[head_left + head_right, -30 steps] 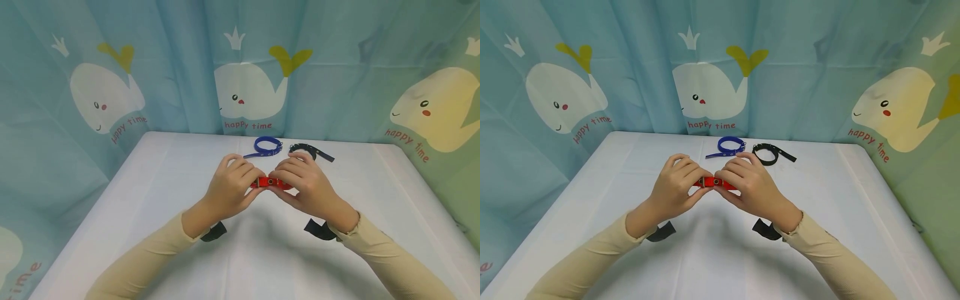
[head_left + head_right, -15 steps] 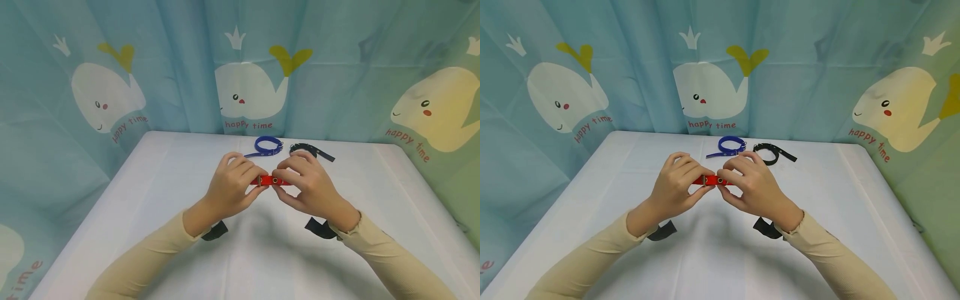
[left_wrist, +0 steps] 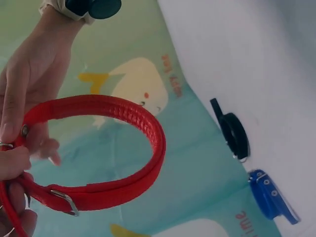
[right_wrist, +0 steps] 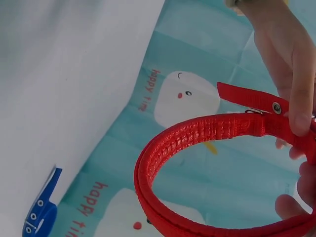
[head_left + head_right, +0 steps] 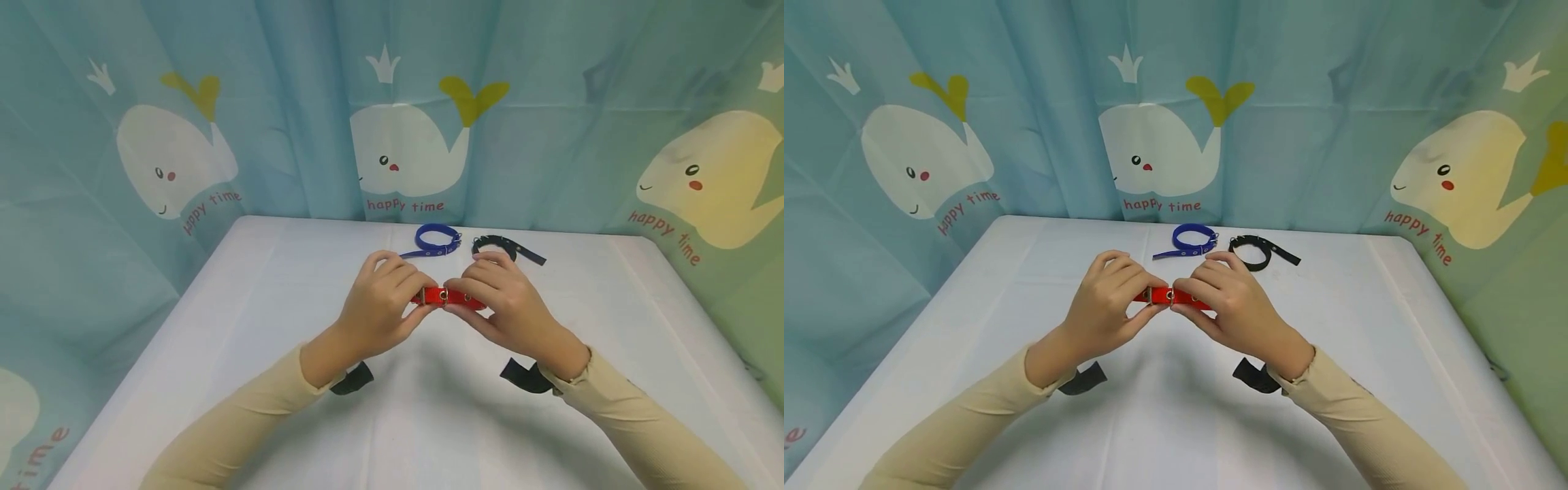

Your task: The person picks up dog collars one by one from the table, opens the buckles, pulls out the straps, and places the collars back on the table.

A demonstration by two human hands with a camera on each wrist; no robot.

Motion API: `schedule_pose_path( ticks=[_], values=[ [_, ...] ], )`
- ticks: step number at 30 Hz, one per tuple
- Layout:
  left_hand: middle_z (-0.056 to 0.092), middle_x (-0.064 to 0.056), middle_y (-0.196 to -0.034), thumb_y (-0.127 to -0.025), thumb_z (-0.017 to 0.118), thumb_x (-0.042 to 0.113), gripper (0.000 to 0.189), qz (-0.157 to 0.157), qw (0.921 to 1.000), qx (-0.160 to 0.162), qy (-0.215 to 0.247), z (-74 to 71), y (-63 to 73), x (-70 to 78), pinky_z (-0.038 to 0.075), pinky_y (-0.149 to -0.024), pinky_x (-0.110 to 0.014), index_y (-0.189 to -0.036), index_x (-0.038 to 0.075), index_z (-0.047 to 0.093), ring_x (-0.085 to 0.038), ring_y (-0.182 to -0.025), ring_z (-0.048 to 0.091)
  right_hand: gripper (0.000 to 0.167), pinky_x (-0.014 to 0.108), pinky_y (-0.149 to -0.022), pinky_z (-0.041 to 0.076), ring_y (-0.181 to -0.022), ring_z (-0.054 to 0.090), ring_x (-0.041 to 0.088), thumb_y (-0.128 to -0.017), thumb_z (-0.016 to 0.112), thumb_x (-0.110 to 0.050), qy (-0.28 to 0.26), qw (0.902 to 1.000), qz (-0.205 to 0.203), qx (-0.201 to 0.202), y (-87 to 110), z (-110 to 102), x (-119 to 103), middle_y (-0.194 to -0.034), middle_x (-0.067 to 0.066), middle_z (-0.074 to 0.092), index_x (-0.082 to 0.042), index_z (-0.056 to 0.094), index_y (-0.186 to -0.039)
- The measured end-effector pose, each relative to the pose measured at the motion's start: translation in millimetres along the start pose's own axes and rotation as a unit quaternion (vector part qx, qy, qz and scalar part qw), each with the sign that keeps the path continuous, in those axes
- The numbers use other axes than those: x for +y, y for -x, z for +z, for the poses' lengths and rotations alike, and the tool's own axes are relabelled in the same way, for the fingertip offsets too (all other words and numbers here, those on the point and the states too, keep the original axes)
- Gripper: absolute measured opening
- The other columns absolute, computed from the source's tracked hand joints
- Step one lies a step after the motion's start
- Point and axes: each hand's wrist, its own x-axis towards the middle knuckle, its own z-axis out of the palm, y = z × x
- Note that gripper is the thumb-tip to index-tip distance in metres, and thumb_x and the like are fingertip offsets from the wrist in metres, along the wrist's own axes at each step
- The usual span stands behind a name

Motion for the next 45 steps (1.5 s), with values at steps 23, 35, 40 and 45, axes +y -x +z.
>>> schedule_pose_path(
  ticks=[23, 35, 40, 45],
  values=[
    [0.069, 0.002, -0.080, -0.075, 0.078, 0.027, 0.021, 0.000, 0.9996, -0.019, -0.023, -1.1, 0.9, -2.4, 0.045, -0.090, -0.041, -0.087, 0.013, 0.069, -0.014, -0.081, 0.058, 0.030, 0.046, -0.087, 0.044, -0.064, 0.053, 0.014, -0.092, 0.059, -0.033, 0.033, 0.9991, -0.027, -0.002, -3.2, -0.4, 0.7, -0.065, 0.000, 0.062, -0.007, 0.073, -0.095],
    [0.069, 0.002, -0.079, -0.075, 0.079, 0.026, 0.019, -0.015, 0.9997, -0.003, -0.017, -0.4, 0.3, -6.1, 0.045, -0.089, -0.041, -0.086, 0.013, 0.069, -0.014, -0.079, 0.057, 0.018, 0.046, -0.087, 0.044, -0.067, 0.058, 0.015, -0.082, 0.071, -0.016, 0.016, 0.9996, -0.021, -0.010, -3.4, -3.5, 3.4, -0.074, 0.003, 0.067, -0.004, 0.071, -0.094],
    [0.069, 0.002, -0.078, -0.074, 0.079, 0.027, 0.021, -0.019, 0.9995, -0.009, -0.024, 0.9, 1.7, -8.2, 0.045, -0.089, -0.041, -0.087, 0.013, 0.070, -0.014, -0.078, 0.057, 0.024, 0.048, -0.087, 0.045, -0.062, 0.055, 0.013, -0.094, 0.057, -0.023, 0.028, 0.9991, -0.028, -0.015, -1.7, -6.5, 5.6, -0.070, 0.001, 0.064, -0.006, 0.072, -0.100],
    [0.070, 0.001, -0.081, -0.074, 0.079, 0.026, 0.022, -0.019, 0.9996, -0.011, -0.016, 0.1, 0.7, -8.3, 0.045, -0.089, -0.041, -0.089, 0.013, 0.070, -0.015, -0.080, 0.057, 0.028, 0.049, -0.087, 0.045, -0.067, 0.059, 0.015, -0.094, 0.054, -0.027, 0.021, 0.9994, -0.020, -0.021, -1.9, -6.5, 6.1, -0.074, 0.003, 0.067, -0.005, 0.071, -0.099]
  ],
)
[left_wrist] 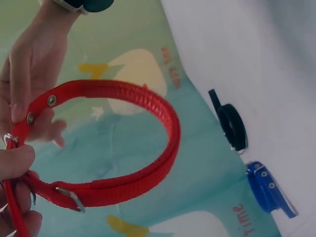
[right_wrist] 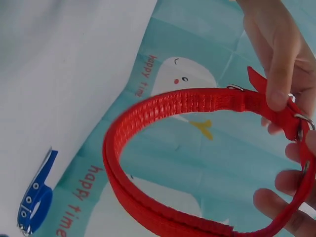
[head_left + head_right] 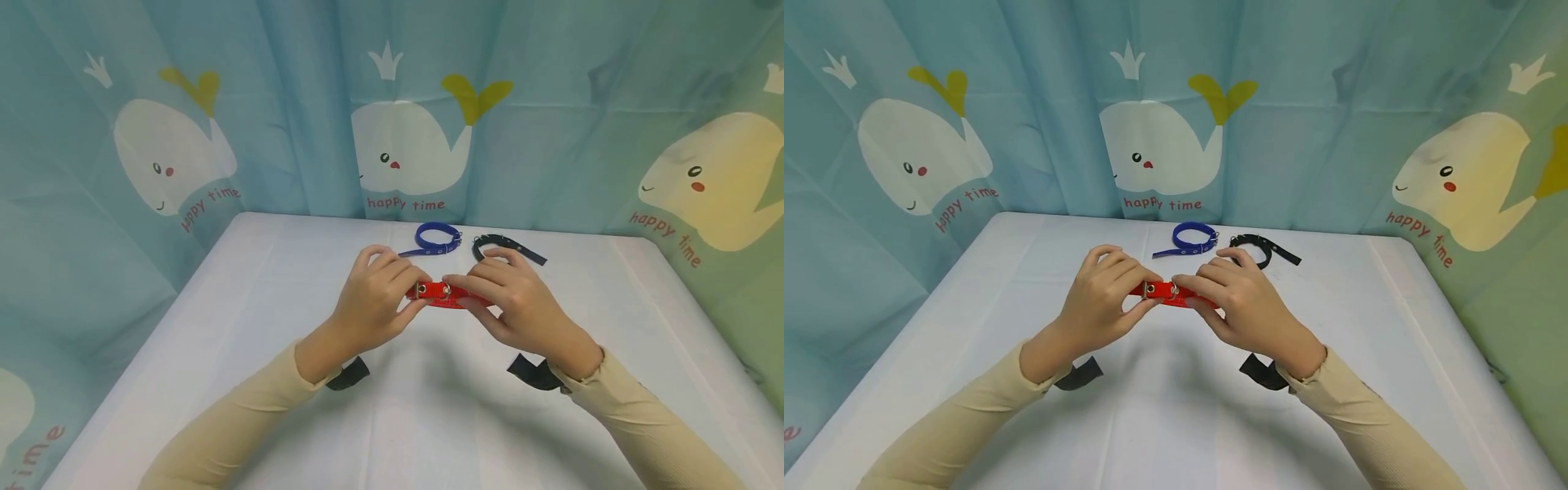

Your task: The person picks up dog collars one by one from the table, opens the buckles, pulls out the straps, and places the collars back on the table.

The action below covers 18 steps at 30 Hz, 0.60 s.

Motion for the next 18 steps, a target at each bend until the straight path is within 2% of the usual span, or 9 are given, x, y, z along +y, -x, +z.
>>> schedule_pose_path(
  ticks=[4, 7, 9, 12, 15, 18],
  values=[
    [0.070, 0.001, -0.082, -0.075, 0.079, 0.026, 0.021, 0.009, 1.0000, -0.001, -0.001, -0.6, -1.8, 2.6, 0.046, -0.089, -0.041, -0.088, 0.012, 0.070, -0.015, -0.080, 0.058, 0.026, 0.047, -0.086, 0.045, -0.069, 0.061, 0.016, -0.090, 0.062, -0.027, -0.013, 0.9998, -0.003, 0.014, -3.3, 3.2, -2.2, -0.075, 0.005, 0.068, -0.003, 0.070, -0.092],
    [0.070, 0.002, -0.081, -0.075, 0.079, 0.027, 0.020, 0.010, 0.9999, 0.000, -0.007, 0.4, -1.1, 2.7, 0.045, -0.089, -0.041, -0.087, 0.013, 0.070, -0.015, -0.079, 0.058, 0.031, 0.047, -0.086, 0.045, -0.065, 0.060, 0.015, -0.091, 0.059, -0.032, -0.009, 0.9997, -0.006, 0.020, -3.1, 3.7, -2.7, -0.072, 0.004, 0.068, -0.003, 0.070, -0.089],
    [0.070, 0.003, -0.081, -0.074, 0.079, 0.027, 0.020, 0.007, 0.9999, -0.001, -0.008, 0.7, 0.1, 1.8, 0.045, -0.089, -0.041, -0.087, 0.014, 0.070, -0.014, -0.079, 0.057, 0.029, 0.047, -0.087, 0.045, -0.063, 0.059, 0.013, -0.090, 0.062, -0.030, -0.006, 0.9998, -0.008, 0.020, -1.6, 2.6, -2.0, -0.070, 0.003, 0.067, -0.003, 0.071, -0.091],
    [0.070, 0.002, -0.080, -0.074, 0.079, 0.027, 0.022, 0.001, 1.0000, -0.004, -0.007, 0.4, 1.4, 0.6, 0.045, -0.089, -0.041, -0.088, 0.014, 0.070, -0.014, -0.079, 0.057, 0.019, 0.048, -0.087, 0.045, -0.060, 0.055, 0.010, -0.081, 0.073, -0.019, 0.001, 0.9999, -0.011, 0.013, 0.4, 0.4, -1.0, -0.068, 0.000, 0.065, -0.005, 0.072, -0.094],
    [0.070, 0.002, -0.080, -0.074, 0.079, 0.027, 0.023, -0.005, 1.0000, -0.005, -0.004, -1.1, 1.5, 0.2, 0.045, -0.089, -0.042, -0.089, 0.013, 0.070, -0.015, -0.080, 0.057, 0.029, 0.049, -0.087, 0.046, -0.057, 0.053, 0.008, -0.070, 0.077, -0.009, 0.007, 0.9999, -0.013, 0.008, 1.4, -1.4, -0.3, -0.067, -0.002, 0.062, -0.006, 0.072, -0.098],
    [0.070, 0.001, -0.081, -0.074, 0.079, 0.026, 0.023, -0.006, 1.0000, -0.003, 0.003, -2.3, 0.3, 1.1, 0.045, -0.089, -0.042, -0.090, 0.013, 0.070, -0.015, -0.080, 0.057, 0.020, 0.049, -0.087, 0.045, -0.059, 0.054, 0.010, -0.083, 0.070, -0.016, 0.004, 0.9999, -0.009, 0.007, 1.3, -1.8, -0.4, -0.069, -0.001, 0.063, -0.006, 0.072, -0.100]
  ],
)
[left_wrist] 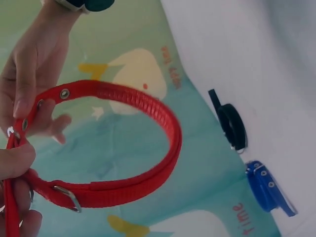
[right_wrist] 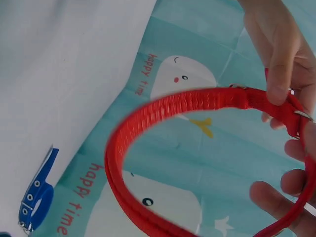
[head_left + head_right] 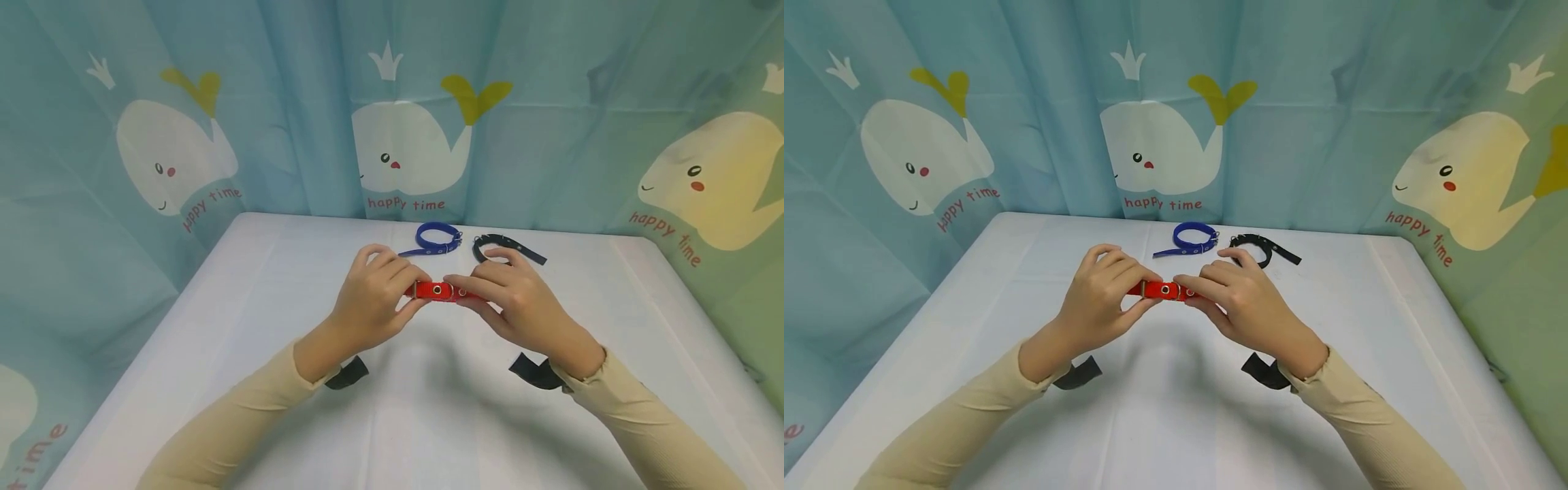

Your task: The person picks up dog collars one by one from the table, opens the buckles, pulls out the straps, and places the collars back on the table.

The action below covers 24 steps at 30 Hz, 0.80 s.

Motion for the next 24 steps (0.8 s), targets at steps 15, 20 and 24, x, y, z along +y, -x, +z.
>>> schedule_pose_path(
  ticks=[15, 20, 24],
  values=[
    [0.069, 0.002, -0.080, -0.074, 0.079, 0.027, 0.023, -0.007, 0.9998, -0.008, 0.016, 1.1, -3.2, 3.0, 0.045, -0.091, -0.042, -0.090, 0.013, 0.069, -0.014, -0.079, 0.057, 0.024, 0.050, -0.088, 0.046, -0.064, 0.058, 0.014, -0.089, 0.064, -0.026, -0.001, 0.9999, 0.009, 0.004, -0.9, -2.9, -1.0, -0.073, 0.004, 0.066, -0.004, 0.072, -0.093],
    [0.070, 0.001, -0.081, -0.074, 0.079, 0.027, 0.024, -0.010, 0.9998, -0.003, 0.017, -0.1, -4.3, 3.6, 0.044, -0.091, -0.042, -0.090, 0.012, 0.069, -0.015, -0.080, 0.058, 0.027, 0.051, -0.087, 0.046, -0.065, 0.054, 0.014, -0.094, 0.056, -0.025, 0.009, 0.9999, 0.012, -0.002, -0.5, -2.1, -0.2, -0.072, 0.004, 0.062, -0.005, 0.072, -0.104],
    [0.070, 0.000, -0.082, -0.075, 0.078, 0.027, 0.024, -0.006, 0.9998, 0.000, 0.020, 0.6, -5.1, 4.2, 0.044, -0.092, -0.043, -0.090, 0.011, 0.069, -0.015, -0.081, 0.058, 0.029, 0.051, -0.087, 0.046, -0.067, 0.054, 0.016, -0.095, 0.053, -0.026, 0.012, 0.9997, 0.019, -0.007, -2.0, 0.0, -1.8, -0.072, 0.004, 0.061, -0.007, 0.070, -0.109]
  ],
)
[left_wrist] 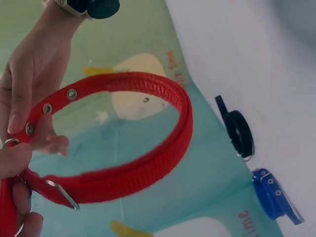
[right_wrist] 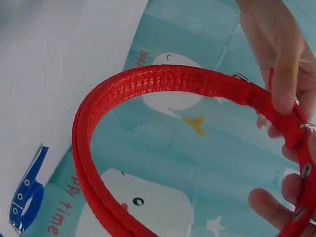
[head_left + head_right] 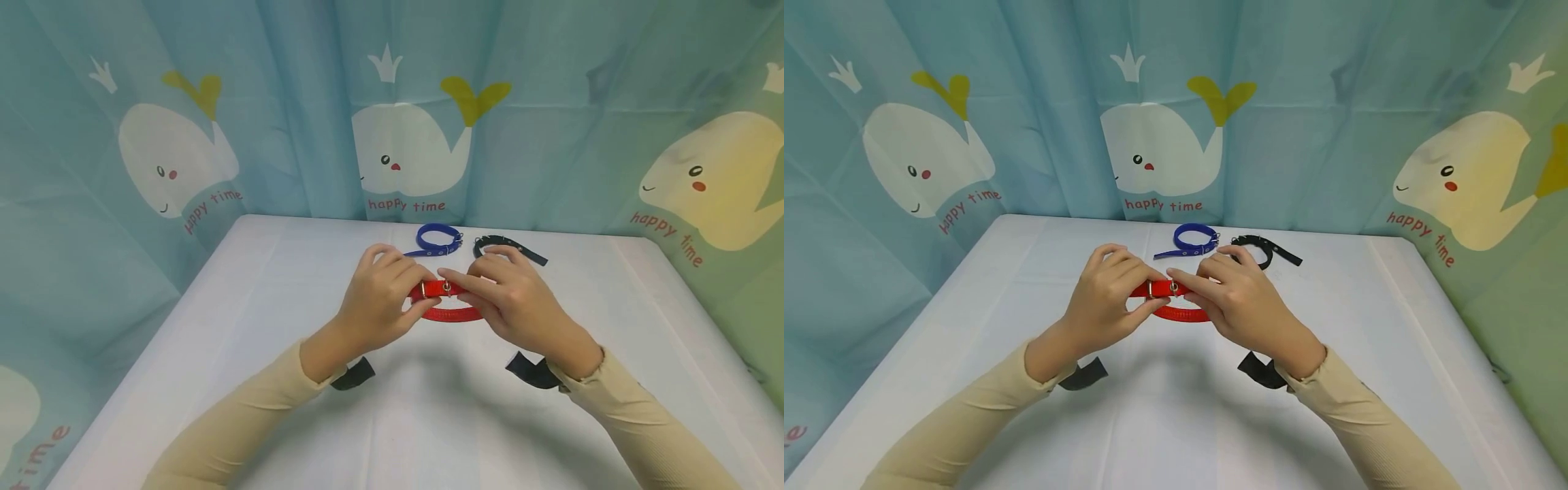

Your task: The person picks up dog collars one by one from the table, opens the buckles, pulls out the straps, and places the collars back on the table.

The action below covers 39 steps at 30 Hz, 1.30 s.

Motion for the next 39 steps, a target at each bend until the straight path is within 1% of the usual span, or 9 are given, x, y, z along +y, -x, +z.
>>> schedule_pose_path(
  ticks=[6, 13, 18, 20, 23, 26, 30, 34, 39],
  values=[
    [0.070, 0.001, -0.082, -0.076, 0.078, 0.026, 0.021, 0.008, 0.9999, -0.001, -0.009, 1.9, -0.5, -0.6, 0.044, -0.092, -0.042, -0.089, 0.012, 0.069, -0.015, -0.081, 0.058, 0.039, 0.049, -0.087, 0.045, -0.073, 0.061, 0.020, -0.096, 0.049, -0.036, 0.006, 1.0000, 0.007, 0.003, -1.2, 3, -2, -0.075, 0.006, 0.067, -0.005, 0.071, -0.101],
    [0.070, 0.002, -0.081, -0.074, 0.079, 0.027, 0.022, -0.007, 0.9999, -0.010, -0.009, 0.8, 2.1, -2.9, 0.043, -0.092, -0.043, -0.090, 0.014, 0.070, -0.013, -0.079, 0.056, 0.043, 0.049, -0.087, 0.046, -0.075, 0.064, 0.023, -0.096, 0.046, -0.037, 0.021, 0.9997, 0.008, -0.007, 4.2, 0, 1, -0.078, 0.009, 0.069, -0.002, 0.071, -0.093],
    [0.069, 0.001, -0.078, -0.075, 0.078, 0.026, 0.022, -0.008, 0.9999, -0.007, -0.007, 0.3, 1.7, -4.1, 0.043, -0.092, -0.043, -0.090, 0.013, 0.069, -0.014, -0.079, 0.056, 0.019, 0.050, -0.088, 0.046, -0.069, 0.061, 0.018, -0.084, 0.070, -0.018, 0.019, 0.9998, 0.000, -0.006, 3.6, -3, 3, -0.075, 0.006, 0.067, -0.004, 0.071, -0.096],
    [0.069, 0.001, -0.078, -0.074, 0.079, 0.026, 0.023, -0.011, 0.9999, -0.003, -0.011, 0.2, 2.7, -5.5, 0.044, -0.092, -0.043, -0.090, 0.013, 0.069, -0.014, -0.079, 0.057, 0.028, 0.050, -0.087, 0.046, -0.064, 0.057, 0.015, -0.073, 0.076, -0.008, 0.016, 0.9999, -0.005, 0.000, 3.3, -5, 3, -0.072, 0.004, 0.064, -0.006, 0.072, -0.100],
    [0.069, 0.000, -0.077, -0.073, 0.080, 0.025, 0.023, -0.013, 0.9998, 0.005, -0.015, 0.4, 4.3, -7.8, 0.045, -0.091, -0.043, -0.089, 0.012, 0.069, -0.015, -0.079, 0.058, 0.040, 0.051, -0.087, 0.047, -0.060, 0.052, 0.012, -0.069, 0.076, -0.002, 0.016, 0.9998, -0.008, 0.003, 3.8, -6, 3, -0.071, 0.002, 0.061, -0.009, 0.071, -0.108],
    [0.069, 0.000, -0.077, -0.073, 0.080, 0.025, 0.023, -0.010, 0.9999, 0.010, -0.010, 0.5, 4.6, -8.9, 0.045, -0.091, -0.043, -0.089, 0.011, 0.069, -0.015, -0.078, 0.058, 0.039, 0.051, -0.088, 0.046, -0.067, 0.058, 0.016, -0.073, 0.076, -0.006, 0.016, 0.9998, 0.005, -0.013, 4.2, -8, 3, -0.076, 0.004, 0.065, -0.010, 0.069, -0.111],
    [0.068, 0.001, -0.077, -0.074, 0.079, 0.025, 0.021, 0.004, 0.9999, 0.009, -0.004, 0.6, 2.7, -5.9, 0.045, -0.091, -0.044, -0.088, 0.012, 0.069, -0.015, -0.078, 0.057, 0.039, 0.050, -0.090, 0.046, -0.076, 0.064, 0.020, -0.068, 0.080, -0.009, 0.004, 0.9995, 0.017, -0.026, 0.9, -4, 0, -0.080, 0.006, 0.068, -0.005, 0.070, -0.105],
    [0.069, 0.002, -0.080, -0.075, 0.077, 0.026, 0.020, 0.016, 0.9998, 0.001, -0.013, 1.5, 2.4, -4.1, 0.044, -0.092, -0.043, -0.088, 0.012, 0.069, -0.014, -0.079, 0.058, 0.036, 0.048, -0.089, 0.045, -0.076, 0.064, 0.021, -0.064, 0.083, -0.007, 0.000, 0.9999, 0.002, -0.016, -2.4, 1, -3, -0.080, 0.008, 0.069, -0.002, 0.069, -0.096],
    [0.067, 0.002, -0.075, -0.074, 0.079, 0.024, 0.021, 0.004, 0.9998, 0.004, -0.021, -1.3, 3.5, -6.2, 0.044, -0.091, -0.043, -0.088, 0.012, 0.069, -0.013, -0.078, 0.057, 0.032, 0.049, -0.087, 0.047, -0.075, 0.065, 0.021, -0.063, 0.082, -0.003, 0.011, 0.9999, 0.003, 0.003, -0.9, -1, 1, -0.080, 0.008, 0.070, -0.001, 0.069, -0.093]
  ],
)
